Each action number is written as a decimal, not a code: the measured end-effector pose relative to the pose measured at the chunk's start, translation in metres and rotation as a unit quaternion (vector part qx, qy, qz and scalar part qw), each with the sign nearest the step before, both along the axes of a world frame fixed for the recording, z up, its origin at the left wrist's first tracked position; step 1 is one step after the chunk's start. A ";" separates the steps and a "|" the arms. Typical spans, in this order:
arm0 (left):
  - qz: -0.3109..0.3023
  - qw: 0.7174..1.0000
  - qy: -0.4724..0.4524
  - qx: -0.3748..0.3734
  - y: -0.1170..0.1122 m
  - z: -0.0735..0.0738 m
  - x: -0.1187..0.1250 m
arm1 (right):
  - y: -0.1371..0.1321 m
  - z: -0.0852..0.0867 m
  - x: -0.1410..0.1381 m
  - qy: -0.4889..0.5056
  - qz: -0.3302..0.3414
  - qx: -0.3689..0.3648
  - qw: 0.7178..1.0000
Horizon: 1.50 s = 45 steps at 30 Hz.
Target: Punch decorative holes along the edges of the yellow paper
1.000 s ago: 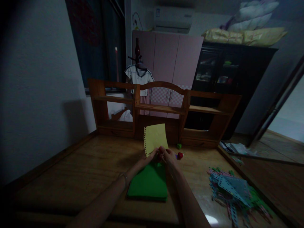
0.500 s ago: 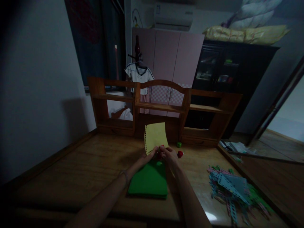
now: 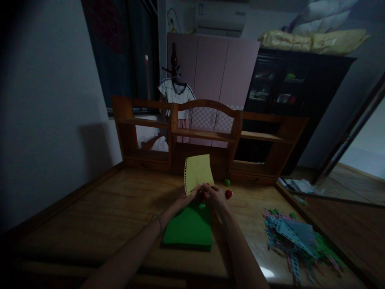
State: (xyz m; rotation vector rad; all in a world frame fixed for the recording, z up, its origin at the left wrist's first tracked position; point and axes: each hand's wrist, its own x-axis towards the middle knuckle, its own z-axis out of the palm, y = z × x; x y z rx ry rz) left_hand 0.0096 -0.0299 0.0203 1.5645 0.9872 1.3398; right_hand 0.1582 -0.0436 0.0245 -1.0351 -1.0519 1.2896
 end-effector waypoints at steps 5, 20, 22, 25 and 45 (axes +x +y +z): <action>-0.014 0.999 0.001 0.038 0.004 -0.006 0.002 | 0.003 -0.005 0.002 0.001 -0.008 0.001 1.000; -0.021 0.999 0.005 0.035 0.012 -0.015 0.005 | 0.005 -0.010 -0.001 0.030 -0.022 -0.021 0.999; -0.029 0.999 0.011 0.040 0.014 -0.016 0.005 | 0.005 -0.010 -0.001 0.022 -0.024 -0.014 0.999; -0.035 0.998 0.015 0.041 0.014 -0.016 0.004 | 0.004 -0.011 -0.001 0.001 -0.036 -0.008 0.999; -0.023 0.999 0.008 0.043 0.013 -0.021 0.005 | 0.013 -0.019 -0.002 0.014 -0.040 -0.011 0.999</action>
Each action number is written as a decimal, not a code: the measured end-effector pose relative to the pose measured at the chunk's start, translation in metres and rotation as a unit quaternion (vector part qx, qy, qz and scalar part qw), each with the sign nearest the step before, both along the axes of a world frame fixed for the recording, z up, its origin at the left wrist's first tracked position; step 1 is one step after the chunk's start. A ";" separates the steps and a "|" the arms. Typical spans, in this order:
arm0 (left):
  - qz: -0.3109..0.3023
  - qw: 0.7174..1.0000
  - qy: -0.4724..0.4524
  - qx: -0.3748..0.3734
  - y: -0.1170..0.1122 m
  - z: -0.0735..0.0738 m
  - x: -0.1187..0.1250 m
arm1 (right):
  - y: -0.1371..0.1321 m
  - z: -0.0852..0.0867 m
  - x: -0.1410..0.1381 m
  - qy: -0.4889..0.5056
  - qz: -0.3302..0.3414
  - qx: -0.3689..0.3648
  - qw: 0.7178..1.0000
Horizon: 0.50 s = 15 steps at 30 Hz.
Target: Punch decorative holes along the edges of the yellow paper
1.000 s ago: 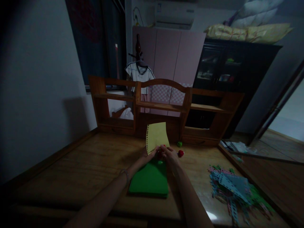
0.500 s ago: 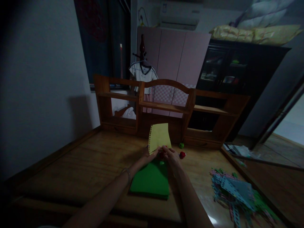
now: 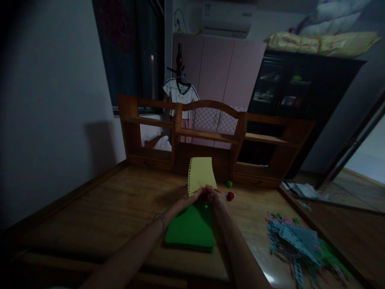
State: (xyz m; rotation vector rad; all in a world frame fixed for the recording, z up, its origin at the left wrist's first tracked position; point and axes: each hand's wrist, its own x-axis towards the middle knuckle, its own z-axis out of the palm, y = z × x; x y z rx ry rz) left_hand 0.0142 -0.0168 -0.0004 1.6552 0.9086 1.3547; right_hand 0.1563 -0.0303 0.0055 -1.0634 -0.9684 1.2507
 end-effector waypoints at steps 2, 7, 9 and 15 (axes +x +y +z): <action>-0.010 1.000 -0.003 -0.009 0.001 -0.002 0.000 | 0.000 0.001 -0.001 -0.003 -0.007 0.000 1.000; 0.002 0.998 -0.034 -0.047 0.005 -0.002 0.003 | -0.008 0.011 -0.006 -0.007 -0.039 -0.009 0.999; 0.006 0.996 -0.048 -0.069 0.005 0.001 0.003 | -0.012 0.016 -0.010 -0.008 -0.029 0.007 1.000; 0.042 0.994 -0.043 -0.096 0.003 0.010 -0.003 | -0.012 0.015 -0.008 0.014 -0.033 0.009 0.999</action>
